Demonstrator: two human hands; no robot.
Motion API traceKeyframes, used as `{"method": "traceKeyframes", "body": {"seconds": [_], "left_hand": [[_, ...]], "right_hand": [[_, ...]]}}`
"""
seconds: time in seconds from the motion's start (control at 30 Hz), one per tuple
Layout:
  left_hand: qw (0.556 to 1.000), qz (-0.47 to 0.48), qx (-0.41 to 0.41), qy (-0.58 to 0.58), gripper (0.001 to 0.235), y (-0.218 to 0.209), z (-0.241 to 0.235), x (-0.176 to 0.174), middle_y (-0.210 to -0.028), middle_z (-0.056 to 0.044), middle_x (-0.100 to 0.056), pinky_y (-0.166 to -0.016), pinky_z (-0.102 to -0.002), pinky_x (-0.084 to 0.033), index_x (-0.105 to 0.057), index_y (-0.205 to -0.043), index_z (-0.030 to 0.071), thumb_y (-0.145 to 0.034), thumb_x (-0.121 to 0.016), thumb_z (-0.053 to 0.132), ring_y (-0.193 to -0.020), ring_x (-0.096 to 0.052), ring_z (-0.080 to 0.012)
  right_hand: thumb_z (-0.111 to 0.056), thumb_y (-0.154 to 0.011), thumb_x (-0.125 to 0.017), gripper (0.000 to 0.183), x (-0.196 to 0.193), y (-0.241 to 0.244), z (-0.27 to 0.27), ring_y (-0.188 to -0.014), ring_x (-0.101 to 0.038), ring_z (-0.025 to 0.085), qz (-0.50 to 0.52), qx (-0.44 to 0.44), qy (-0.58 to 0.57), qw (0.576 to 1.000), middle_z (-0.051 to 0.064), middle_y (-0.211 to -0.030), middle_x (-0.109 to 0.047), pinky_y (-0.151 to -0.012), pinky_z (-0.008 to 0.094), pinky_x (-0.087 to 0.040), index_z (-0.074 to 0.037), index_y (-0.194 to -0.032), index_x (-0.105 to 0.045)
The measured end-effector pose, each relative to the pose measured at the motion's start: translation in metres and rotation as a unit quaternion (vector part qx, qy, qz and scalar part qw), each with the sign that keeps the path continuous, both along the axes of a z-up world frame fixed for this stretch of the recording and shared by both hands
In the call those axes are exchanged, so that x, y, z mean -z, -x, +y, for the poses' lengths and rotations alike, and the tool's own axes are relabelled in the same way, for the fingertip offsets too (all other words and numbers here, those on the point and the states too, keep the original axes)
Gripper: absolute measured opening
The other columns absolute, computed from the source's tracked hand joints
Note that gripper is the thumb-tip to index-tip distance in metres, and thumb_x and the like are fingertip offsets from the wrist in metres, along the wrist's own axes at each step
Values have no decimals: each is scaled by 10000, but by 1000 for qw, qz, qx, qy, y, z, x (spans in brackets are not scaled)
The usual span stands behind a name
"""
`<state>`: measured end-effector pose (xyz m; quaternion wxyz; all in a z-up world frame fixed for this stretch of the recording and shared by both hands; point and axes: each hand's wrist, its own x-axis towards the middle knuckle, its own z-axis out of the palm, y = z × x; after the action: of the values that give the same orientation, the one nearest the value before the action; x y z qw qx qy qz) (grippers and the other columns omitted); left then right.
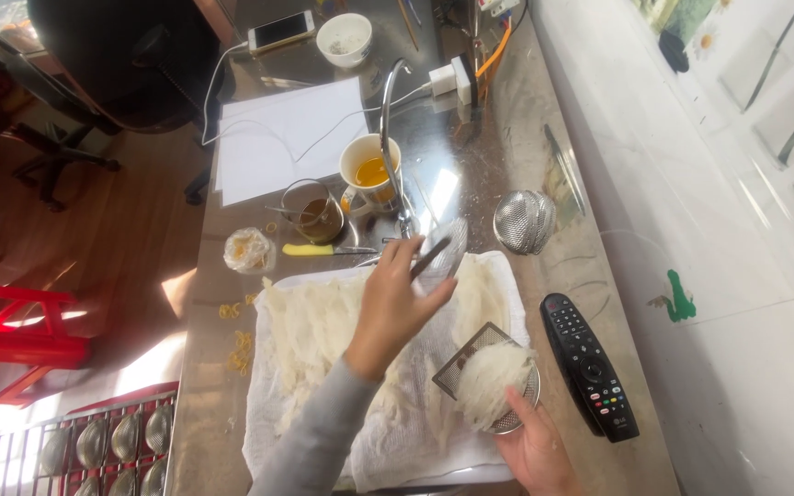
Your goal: The person fills small metal mesh molds with a white fibrous material using a spoon. They then place the filled molds onto a metal rack. The process is repeated multiple times.
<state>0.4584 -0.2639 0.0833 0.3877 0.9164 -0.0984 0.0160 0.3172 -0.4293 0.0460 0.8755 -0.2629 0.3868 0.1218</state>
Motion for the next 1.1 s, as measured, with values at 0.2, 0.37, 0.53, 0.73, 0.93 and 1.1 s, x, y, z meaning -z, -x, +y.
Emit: {"method": "traceKeyframes", "body": {"seconds": [0.2,0.37,0.53,0.73,0.93,1.1], "left_hand": [[998,52,-28,-36,702,108,54,-9,-1320,-54,-595,-708,-295,-622,-499,-1455,117,-850,-768,350,-981,-689,-170],[991,42,-57,-112,694,193,79,40,-1344,0,-525,-521,-367,-604,-495,-1429,178,-823,-783,354,-870,-698,-196],[982,27,-128,-134,711,230,100,69,-1351,67,-552,-470,-352,-609,-500,-1432,249,-803,-768,446,-814,-731,-130],[978,34,-132,-160,711,242,117,78,-1382,53,-508,-492,-377,-601,-442,-1474,253,-854,-748,414,-730,-702,-167],[978,69,-131,-149,639,242,125,81,-1459,18,-465,-500,-391,-583,-441,-1459,208,-904,-715,366,-625,-682,-183],[990,-70,-126,-5,387,237,111,77,-1212,-52,-597,-440,-192,-577,-641,-1251,107,-931,-717,311,-553,-642,-76]], "right_hand": [[-217,-978,-371,592,4,3,8,-1388,-460,341,4,-5,-16,1000,184,-1511,-509,-1127,508,-363,-4,-1528,-430],[-329,-925,-360,702,-9,5,17,-1404,-441,325,-36,-11,1,999,169,-1534,-483,-1141,492,-349,-48,-1568,-386],[-231,-889,-398,680,-27,12,33,-1432,-425,262,-38,-10,18,999,74,-1530,-473,-1157,484,-340,-126,-1561,-386],[-174,-929,-363,641,-30,21,56,-1473,-407,245,-47,-34,27,998,77,-1572,-454,-1193,461,-327,-122,-1567,-364],[-433,-936,-310,694,-41,24,73,-1446,-392,262,-59,-35,33,997,80,-1555,-427,-1193,449,-304,-142,-1565,-351],[-405,-984,-295,658,-14,28,71,-1439,-395,262,-105,-27,20,994,79,-1539,-435,-1168,446,-303,-140,-1583,-351]]}}
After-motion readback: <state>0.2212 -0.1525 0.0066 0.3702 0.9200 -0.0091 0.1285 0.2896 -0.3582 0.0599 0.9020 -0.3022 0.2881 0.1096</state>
